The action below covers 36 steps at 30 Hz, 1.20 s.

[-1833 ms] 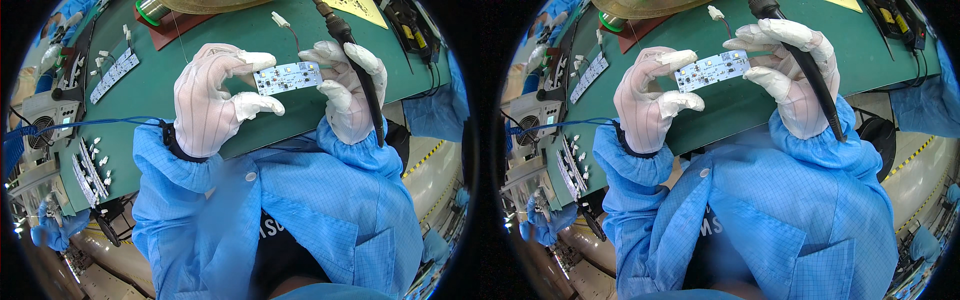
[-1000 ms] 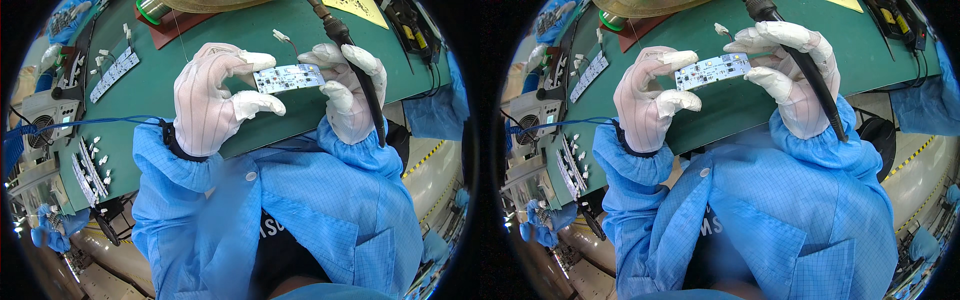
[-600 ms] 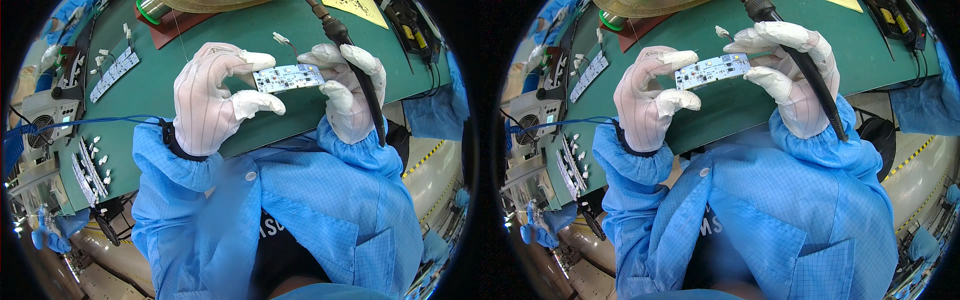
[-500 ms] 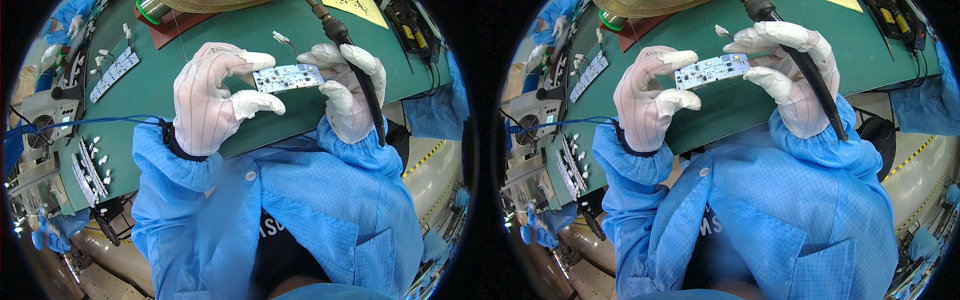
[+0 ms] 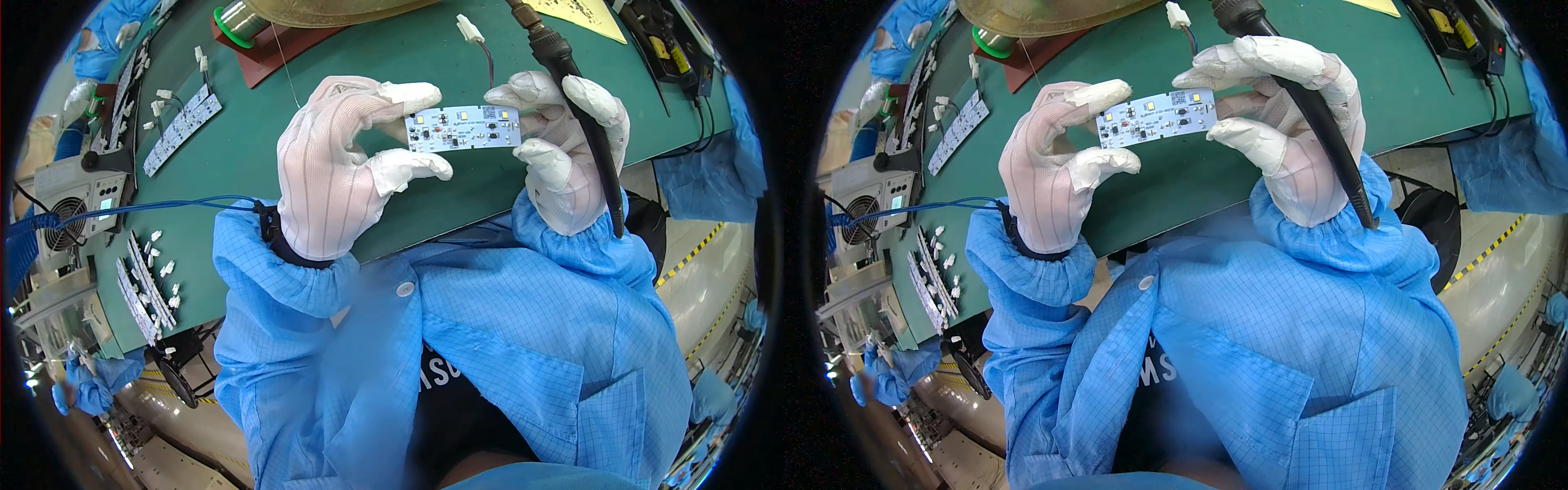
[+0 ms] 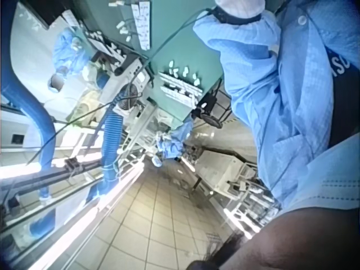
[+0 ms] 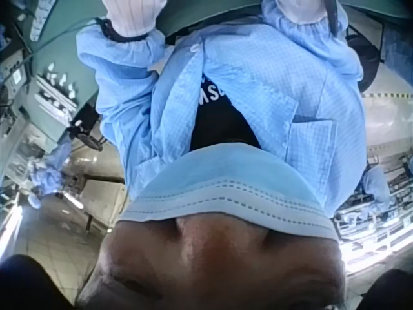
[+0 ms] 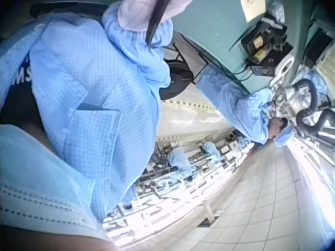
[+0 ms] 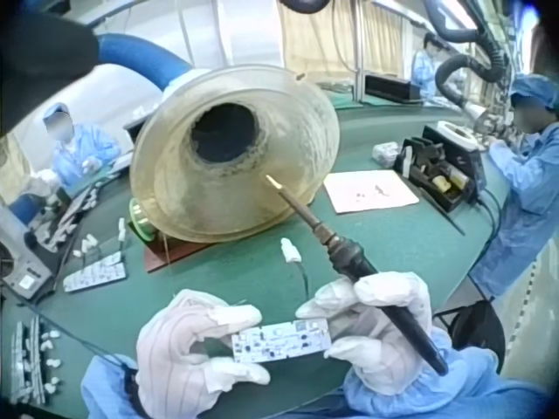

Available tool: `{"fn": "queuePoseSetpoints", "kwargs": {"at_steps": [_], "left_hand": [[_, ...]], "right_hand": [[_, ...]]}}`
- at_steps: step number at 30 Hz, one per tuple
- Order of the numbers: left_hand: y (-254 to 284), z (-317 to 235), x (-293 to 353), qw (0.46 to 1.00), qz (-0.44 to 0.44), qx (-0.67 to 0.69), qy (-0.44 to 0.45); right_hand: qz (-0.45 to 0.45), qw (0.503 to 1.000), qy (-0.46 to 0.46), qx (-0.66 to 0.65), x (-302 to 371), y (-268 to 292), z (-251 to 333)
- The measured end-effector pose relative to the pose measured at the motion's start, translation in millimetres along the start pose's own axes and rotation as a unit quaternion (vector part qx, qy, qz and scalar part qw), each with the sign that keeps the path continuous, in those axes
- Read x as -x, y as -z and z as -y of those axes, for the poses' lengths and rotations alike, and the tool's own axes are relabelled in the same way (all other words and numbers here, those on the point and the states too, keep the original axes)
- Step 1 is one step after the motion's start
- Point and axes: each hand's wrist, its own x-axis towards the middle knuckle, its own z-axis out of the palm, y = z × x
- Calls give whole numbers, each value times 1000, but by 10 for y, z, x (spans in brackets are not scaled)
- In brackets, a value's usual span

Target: Soldering components and wires onto printed circuit boards at a manual assembly station.

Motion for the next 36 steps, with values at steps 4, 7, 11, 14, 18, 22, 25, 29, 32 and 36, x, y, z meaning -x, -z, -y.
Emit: {"fn": "queuePoseSetpoints", "kwargs": {"at_steps": [4,7,11,14,18,22,25,29,32,36], "left_hand": [[-1,11,1,1000,6,0,6],[1,6,1,1000,4,-2,2],[-2,9,8,1000,9,-14,8],[-10,12,-1,1000,4,-8,5],[8,12,3,1000,2,-22,-2],[6,19,-2,1000,10,-18,-3],[8,27,-3,1000,12,-14,-7],[62,17,6,998,52,-28,-31],[53,16,19,999,49,-13,-19],[46,25,17,998,56,0,-12]], "right_hand": [[4,1000,-7,3,15,-2,18],[8,1000,-1,-8,13,2,10],[13,1000,2,-6,15,20,2],[13,1000,3,-14,13,25,9],[13,1000,-8,6,1,-4,46],[11,999,-13,27,6,5,37],[9,1000,-13,22,8,5,29],[9,1000,-8,15,-1,-14,23],[8,1000,-5,9,4,-14,18],[3,1000,-3,8,0,-20,18]]}}
